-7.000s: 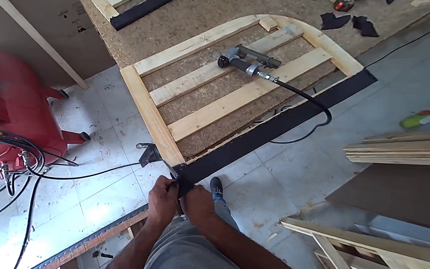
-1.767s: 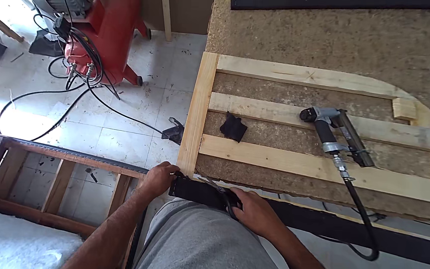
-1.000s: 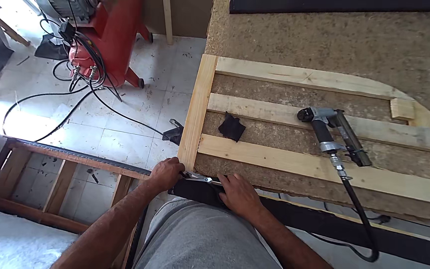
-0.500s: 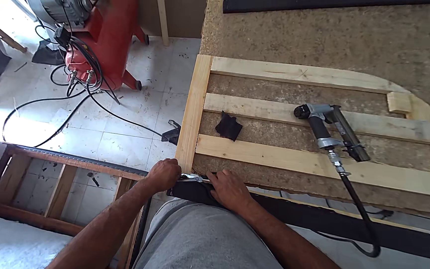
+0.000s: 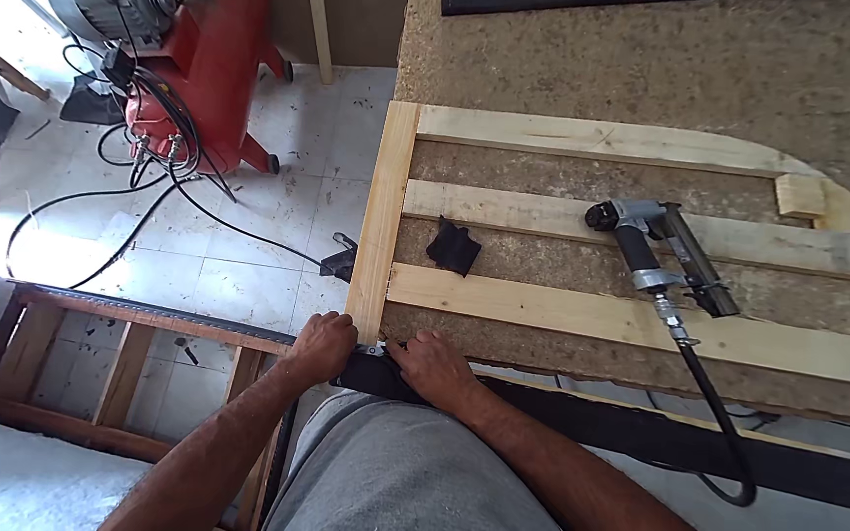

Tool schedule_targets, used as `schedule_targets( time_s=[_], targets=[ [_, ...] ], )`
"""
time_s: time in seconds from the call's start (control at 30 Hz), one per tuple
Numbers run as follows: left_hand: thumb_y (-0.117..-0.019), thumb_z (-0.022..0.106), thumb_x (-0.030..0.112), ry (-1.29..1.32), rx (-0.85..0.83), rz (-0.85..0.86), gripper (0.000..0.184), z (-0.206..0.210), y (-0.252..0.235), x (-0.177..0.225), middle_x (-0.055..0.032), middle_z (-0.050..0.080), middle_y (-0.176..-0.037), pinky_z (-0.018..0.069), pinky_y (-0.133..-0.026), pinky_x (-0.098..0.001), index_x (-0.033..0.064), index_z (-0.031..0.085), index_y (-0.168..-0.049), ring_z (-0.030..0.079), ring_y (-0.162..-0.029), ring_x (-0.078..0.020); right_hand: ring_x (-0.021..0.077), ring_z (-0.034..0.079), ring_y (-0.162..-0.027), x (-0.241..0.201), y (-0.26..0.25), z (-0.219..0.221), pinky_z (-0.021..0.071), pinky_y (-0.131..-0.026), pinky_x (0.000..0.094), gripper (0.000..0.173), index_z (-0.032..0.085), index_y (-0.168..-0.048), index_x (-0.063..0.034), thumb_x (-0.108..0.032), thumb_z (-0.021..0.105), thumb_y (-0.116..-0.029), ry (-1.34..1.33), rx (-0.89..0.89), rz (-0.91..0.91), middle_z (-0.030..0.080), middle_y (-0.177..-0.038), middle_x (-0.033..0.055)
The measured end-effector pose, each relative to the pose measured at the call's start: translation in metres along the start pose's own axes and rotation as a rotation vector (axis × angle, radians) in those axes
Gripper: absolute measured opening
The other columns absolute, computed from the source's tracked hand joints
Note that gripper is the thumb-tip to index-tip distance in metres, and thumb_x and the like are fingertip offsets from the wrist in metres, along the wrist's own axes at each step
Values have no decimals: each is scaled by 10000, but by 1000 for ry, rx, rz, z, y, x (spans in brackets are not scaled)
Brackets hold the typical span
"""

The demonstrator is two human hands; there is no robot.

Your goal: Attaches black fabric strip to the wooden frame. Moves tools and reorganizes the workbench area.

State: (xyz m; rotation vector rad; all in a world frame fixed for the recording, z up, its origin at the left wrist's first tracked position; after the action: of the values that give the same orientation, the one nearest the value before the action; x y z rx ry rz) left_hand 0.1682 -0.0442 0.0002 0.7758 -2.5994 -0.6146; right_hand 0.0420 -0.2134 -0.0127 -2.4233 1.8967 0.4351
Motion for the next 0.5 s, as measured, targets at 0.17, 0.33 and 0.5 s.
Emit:
schedule_targets(
  time_s=[0.17, 0.33, 0.5],
  targets=[
    [-1009, 577, 196, 85, 15, -42, 165, 4, 4, -5, -17, 681, -1086, 526, -889, -445, 155, 736, -1004, 629, -1081, -220, 326, 661, -924, -9, -8, -4, 519, -820, 481, 395, 645, -1347, -182, -238, 582, -961, 21, -72, 73, 687, -917, 125],
    [-1013, 577, 190, 149, 57, -87, 168, 8, 10, -7, -18, 687, -1081, 526, -923, -437, 151, 739, -999, 634, -1081, -217, 326, 654, -928, -16, -15, -4, 505, -827, 480, 373, 630, -1352, -146, -224, 563, -992, 15, -94, 20, 681, -906, 125],
    [-1033, 566, 202, 320, 89, -178, 193, 9, 11, -15, -30, 693, -1103, 523, -971, -466, 135, 745, -1009, 637, -1115, -219, 320, 661, -899, -14, -13, -8, 524, -818, 467, 361, 638, -1359, -148, -139, 506, -1024, -1, -66, 35, 680, -874, 122]
  ],
)
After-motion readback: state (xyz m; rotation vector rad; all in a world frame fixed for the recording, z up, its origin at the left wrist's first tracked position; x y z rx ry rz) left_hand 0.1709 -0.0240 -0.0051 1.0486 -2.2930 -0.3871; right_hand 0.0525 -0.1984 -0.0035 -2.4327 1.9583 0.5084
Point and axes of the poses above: each hand's wrist, its own y-axis away from the middle knuckle, its own z-axis out of the palm, x = y × z, the point moved 3 cm from there along -y, towards the middle knuckle
